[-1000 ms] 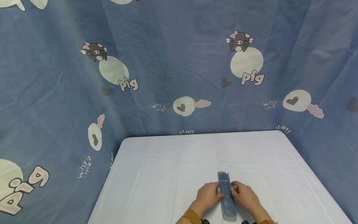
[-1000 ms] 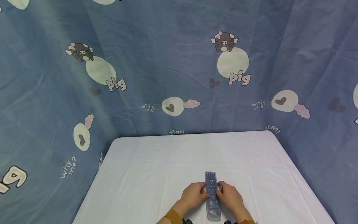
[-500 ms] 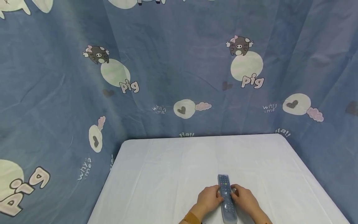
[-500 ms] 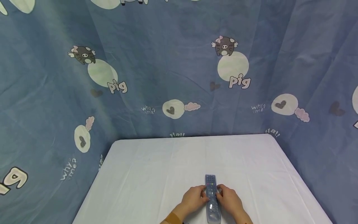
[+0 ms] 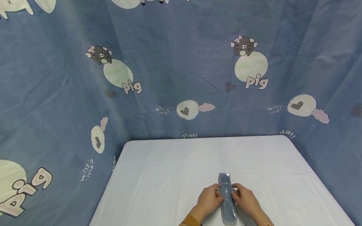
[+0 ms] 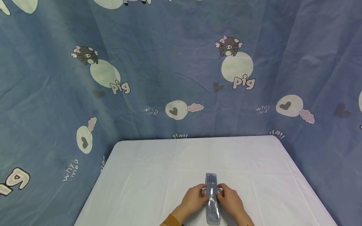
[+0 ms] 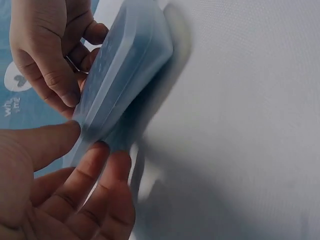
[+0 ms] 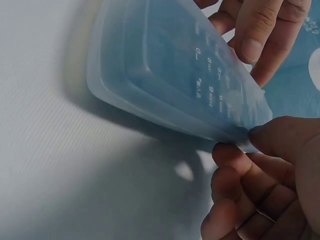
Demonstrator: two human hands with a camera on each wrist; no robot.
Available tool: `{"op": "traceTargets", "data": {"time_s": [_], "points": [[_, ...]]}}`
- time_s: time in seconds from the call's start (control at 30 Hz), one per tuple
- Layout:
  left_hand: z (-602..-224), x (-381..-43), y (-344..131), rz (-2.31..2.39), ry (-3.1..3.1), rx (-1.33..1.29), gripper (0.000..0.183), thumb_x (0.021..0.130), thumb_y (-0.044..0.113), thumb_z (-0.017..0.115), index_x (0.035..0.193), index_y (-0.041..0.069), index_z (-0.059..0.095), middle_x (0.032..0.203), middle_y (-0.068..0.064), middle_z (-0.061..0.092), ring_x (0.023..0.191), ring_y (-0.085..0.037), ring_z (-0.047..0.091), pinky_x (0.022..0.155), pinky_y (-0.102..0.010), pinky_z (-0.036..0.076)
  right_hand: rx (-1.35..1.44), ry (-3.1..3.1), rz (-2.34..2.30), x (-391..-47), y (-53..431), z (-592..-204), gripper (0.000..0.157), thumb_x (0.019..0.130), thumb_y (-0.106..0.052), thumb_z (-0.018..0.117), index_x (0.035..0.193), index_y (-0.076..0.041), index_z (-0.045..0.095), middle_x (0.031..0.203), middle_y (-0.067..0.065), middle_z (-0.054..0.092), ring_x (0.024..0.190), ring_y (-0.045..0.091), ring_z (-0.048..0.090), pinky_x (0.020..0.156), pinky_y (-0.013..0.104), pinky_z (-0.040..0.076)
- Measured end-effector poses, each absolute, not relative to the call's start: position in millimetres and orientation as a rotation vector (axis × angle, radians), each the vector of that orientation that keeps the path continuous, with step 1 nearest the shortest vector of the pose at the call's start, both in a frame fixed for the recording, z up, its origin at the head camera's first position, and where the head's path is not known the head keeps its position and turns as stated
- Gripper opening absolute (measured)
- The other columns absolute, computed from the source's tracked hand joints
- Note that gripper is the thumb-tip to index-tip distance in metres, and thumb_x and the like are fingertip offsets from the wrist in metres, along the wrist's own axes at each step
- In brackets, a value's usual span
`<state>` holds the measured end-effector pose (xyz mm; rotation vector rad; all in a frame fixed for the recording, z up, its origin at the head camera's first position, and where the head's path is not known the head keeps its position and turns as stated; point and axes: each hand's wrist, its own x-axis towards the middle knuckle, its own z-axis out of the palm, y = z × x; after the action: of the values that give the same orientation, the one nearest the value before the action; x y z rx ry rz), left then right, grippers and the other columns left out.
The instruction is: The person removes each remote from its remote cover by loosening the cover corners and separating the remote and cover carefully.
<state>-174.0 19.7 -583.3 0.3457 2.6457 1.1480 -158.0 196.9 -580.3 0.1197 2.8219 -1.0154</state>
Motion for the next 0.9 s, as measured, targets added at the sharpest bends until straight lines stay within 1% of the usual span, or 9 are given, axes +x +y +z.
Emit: {"op": "traceTargets", "data": {"time_s": [0.3,0.53,0.67,0.9], "points": [[-578.1,-174.0,1.2,1.316,2.656,0.279,0.054,0.081,0.011,0.079,0.132,0.009,0.061,0.075,0.013,0.063,0.056,0.002,0.052,0.052,-0.018,0.042,0.07,2.875,-1.096,-160.6,176.0,-567.1,0.038,0.089,-0.014,0.069,0.124,-0.003,0.061,0.074,-0.004,0.062,0.063,0.009,0.053,0.053,0.023,0.043],[-568.1,-173.9,-16.0,1.364,2.711,0.274,0.055,0.08,0.006,0.079,0.132,0.01,0.061,0.08,0.008,0.068,0.056,0.003,0.053,0.053,-0.018,0.042,0.02,2.916,-1.128,-163.8,160.4,-559.8,0.037,0.088,-0.012,0.071,0.123,-0.007,0.06,0.076,-0.005,0.063,0.064,0.007,0.055,0.053,0.022,0.042],[-561.3,-174.6,-25.8,1.415,2.724,0.282,0.056,0.08,0.002,0.078,0.132,0.01,0.06,0.082,0.006,0.068,0.058,0.004,0.054,0.053,-0.017,0.044,-0.032,2.926,-1.178,-166.0,152.2,-555.6,0.038,0.088,-0.011,0.072,0.123,-0.01,0.059,0.076,-0.006,0.064,0.062,0.006,0.055,0.053,0.021,0.042],[-552.9,-177.1,-36.7,1.492,2.735,0.279,0.057,0.081,-0.002,0.076,0.132,0.016,0.059,0.087,0.003,0.067,0.066,0.003,0.06,0.057,-0.016,0.05,-0.091,2.956,-1.223,-168.7,142.1,-546.7,0.041,0.088,-0.01,0.072,0.126,-0.013,0.055,0.079,-0.007,0.067,0.062,0.003,0.055,0.054,0.02,0.044]]}}
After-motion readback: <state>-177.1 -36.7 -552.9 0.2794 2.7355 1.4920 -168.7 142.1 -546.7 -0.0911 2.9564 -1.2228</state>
